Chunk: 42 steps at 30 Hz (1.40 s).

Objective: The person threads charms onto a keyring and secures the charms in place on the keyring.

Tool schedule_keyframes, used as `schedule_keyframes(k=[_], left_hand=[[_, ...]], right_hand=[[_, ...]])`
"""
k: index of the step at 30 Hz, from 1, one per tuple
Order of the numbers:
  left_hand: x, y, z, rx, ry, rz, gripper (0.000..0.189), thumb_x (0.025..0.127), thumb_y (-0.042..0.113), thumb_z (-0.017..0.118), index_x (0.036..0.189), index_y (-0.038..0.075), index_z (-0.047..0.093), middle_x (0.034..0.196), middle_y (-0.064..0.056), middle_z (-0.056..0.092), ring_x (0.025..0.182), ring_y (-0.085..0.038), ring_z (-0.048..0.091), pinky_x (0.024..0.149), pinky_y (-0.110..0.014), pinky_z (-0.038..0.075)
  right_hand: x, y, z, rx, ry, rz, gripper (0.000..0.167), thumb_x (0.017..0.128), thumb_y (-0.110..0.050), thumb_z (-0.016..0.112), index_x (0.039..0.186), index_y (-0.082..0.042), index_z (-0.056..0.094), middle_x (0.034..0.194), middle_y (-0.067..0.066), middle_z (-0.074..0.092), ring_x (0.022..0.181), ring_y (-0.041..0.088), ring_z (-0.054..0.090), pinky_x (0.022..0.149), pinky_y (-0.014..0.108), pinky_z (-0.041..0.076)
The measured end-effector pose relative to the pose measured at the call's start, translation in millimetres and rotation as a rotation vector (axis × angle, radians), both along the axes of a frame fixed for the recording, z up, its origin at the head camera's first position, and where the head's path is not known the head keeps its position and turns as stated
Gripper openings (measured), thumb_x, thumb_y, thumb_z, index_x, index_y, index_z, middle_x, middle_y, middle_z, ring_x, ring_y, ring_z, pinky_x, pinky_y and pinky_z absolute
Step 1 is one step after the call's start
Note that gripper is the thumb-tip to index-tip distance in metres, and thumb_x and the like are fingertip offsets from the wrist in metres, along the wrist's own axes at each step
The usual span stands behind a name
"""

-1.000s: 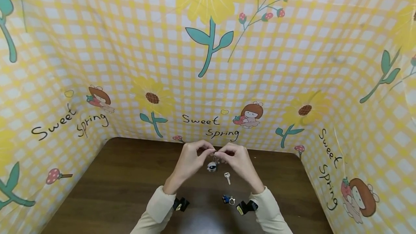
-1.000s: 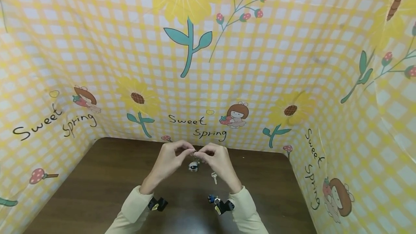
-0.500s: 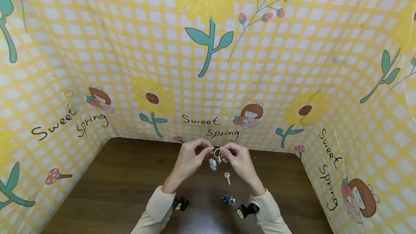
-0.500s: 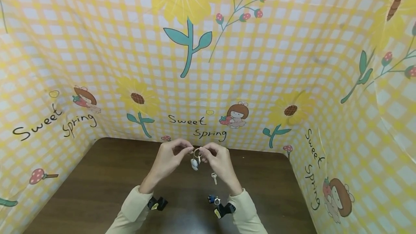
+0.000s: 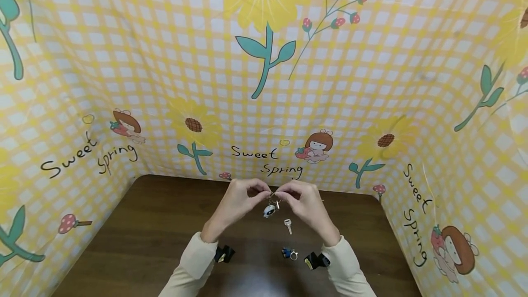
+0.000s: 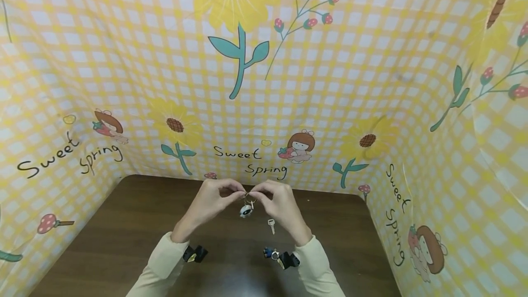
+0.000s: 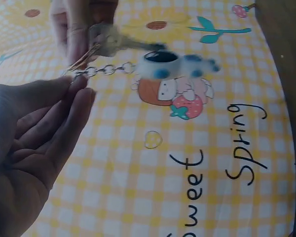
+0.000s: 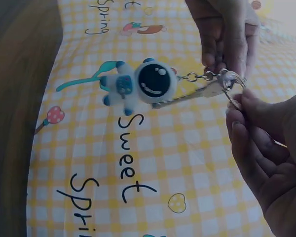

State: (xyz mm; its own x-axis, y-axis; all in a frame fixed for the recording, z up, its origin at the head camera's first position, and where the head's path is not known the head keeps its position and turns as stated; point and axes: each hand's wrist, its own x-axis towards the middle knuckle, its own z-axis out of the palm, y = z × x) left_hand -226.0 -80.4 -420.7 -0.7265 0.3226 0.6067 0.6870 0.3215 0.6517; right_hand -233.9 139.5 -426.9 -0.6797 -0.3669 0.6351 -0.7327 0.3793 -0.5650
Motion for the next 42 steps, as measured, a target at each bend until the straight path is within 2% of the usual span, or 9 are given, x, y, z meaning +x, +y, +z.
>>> schedule_keyframes(k=[3, 8, 11, 17, 21, 29, 33, 38, 42], left_hand=[[0.8, -0.7, 3.8, 0.011, -0.043, -0.002, 0.007, 0.093, -0.001, 0.08, 0.093, 0.006, 0.08, 0.088, -0.003, 0.078, 0.077, -0.011, 0.073, 0.072, -0.028, 0.062], [3.0, -0.1, 2.5, 0.057, -0.101, 0.037, 0.009, 0.092, 0.0, 0.081, 0.091, 0.008, 0.082, 0.087, -0.001, 0.079, 0.076, -0.011, 0.073, 0.07, -0.029, 0.061], [2.1, -0.9, -1.7, 0.04, -0.101, 0.071, 0.011, 0.091, -0.002, 0.081, 0.087, 0.009, 0.082, 0.084, 0.0, 0.078, 0.074, -0.01, 0.072, 0.069, -0.027, 0.06], [-2.2, -0.1, -2.7, -0.018, -0.051, 0.032, 0.01, 0.09, -0.003, 0.081, 0.087, 0.006, 0.082, 0.081, -0.003, 0.078, 0.071, -0.009, 0.072, 0.067, -0.026, 0.06], [-2.6, -0.2, -2.2, -0.004, -0.037, 0.012, 0.012, 0.09, -0.005, 0.08, 0.086, 0.006, 0.082, 0.081, -0.002, 0.077, 0.071, -0.008, 0.071, 0.067, -0.025, 0.06], [0.1, 1.3, -4.6, 0.108, -0.063, 0.054, 0.014, 0.087, -0.006, 0.081, 0.083, 0.007, 0.081, 0.083, -0.002, 0.079, 0.072, -0.01, 0.072, 0.067, -0.026, 0.06], [0.0, 1.0, -8.2, 0.134, -0.11, 0.059, 0.013, 0.089, -0.005, 0.081, 0.083, 0.007, 0.081, 0.084, -0.004, 0.079, 0.071, -0.011, 0.073, 0.065, -0.026, 0.06], [-0.8, 2.1, -6.4, 0.084, -0.113, 0.065, 0.014, 0.089, -0.003, 0.08, 0.084, 0.01, 0.082, 0.085, 0.0, 0.079, 0.074, -0.01, 0.072, 0.069, -0.026, 0.06], [-0.5, 2.3, -2.0, 0.043, -0.082, 0.063, 0.014, 0.089, -0.002, 0.08, 0.085, 0.011, 0.083, 0.083, 0.002, 0.079, 0.074, -0.009, 0.072, 0.068, -0.026, 0.059]], right_hand=[[2.5, -0.7, -0.4, -0.045, -0.004, -0.031, 0.008, 0.094, -0.001, 0.08, 0.091, -0.008, 0.079, 0.081, 0.0, 0.075, 0.066, 0.009, 0.069, 0.058, 0.024, 0.057], [5.5, -0.9, -3.6, -0.151, -0.19, -0.025, 0.005, 0.098, -0.005, 0.076, 0.094, -0.005, 0.078, 0.079, 0.002, 0.075, 0.067, 0.02, 0.073, 0.06, 0.026, 0.059], [4.6, -0.2, -5.5, -0.121, -0.244, 0.014, 0.003, 0.099, -0.006, 0.075, 0.099, -0.006, 0.078, 0.081, 0.001, 0.076, 0.069, 0.02, 0.074, 0.065, 0.027, 0.061], [0.7, -0.4, -0.9, 0.007, -0.11, 0.061, 0.001, 0.096, -0.011, 0.08, 0.098, -0.012, 0.08, 0.088, -0.005, 0.076, 0.075, 0.009, 0.071, 0.068, 0.027, 0.059], [0.0, -0.8, 3.1, 0.022, -0.016, 0.024, 0.008, 0.093, -0.004, 0.081, 0.092, -0.011, 0.077, 0.087, -0.004, 0.074, 0.076, 0.008, 0.067, 0.068, 0.026, 0.057], [1.5, -2.7, -2.5, -0.129, -0.164, -0.084, 0.01, 0.094, -0.002, 0.08, 0.088, -0.007, 0.074, 0.077, 0.001, 0.07, 0.066, 0.012, 0.062, 0.061, 0.022, 0.051], [0.8, -1.6, -6.0, -0.128, -0.231, -0.051, 0.004, 0.098, -0.003, 0.076, 0.096, -0.006, 0.074, 0.079, -0.002, 0.068, 0.066, 0.02, 0.062, 0.061, 0.023, 0.049], [-2.8, 2.8, -6.2, -0.057, -0.248, 0.024, 0.014, 0.102, -0.009, 0.072, 0.114, -0.01, 0.078, 0.091, -0.003, 0.075, 0.075, 0.011, 0.067, 0.067, 0.025, 0.054], [-4.3, 4.1, -4.1, -0.047, -0.23, 0.058, 0.01, 0.102, -0.014, 0.072, 0.108, -0.013, 0.081, 0.1, -0.003, 0.078, 0.084, 0.009, 0.07, 0.074, 0.027, 0.058]])
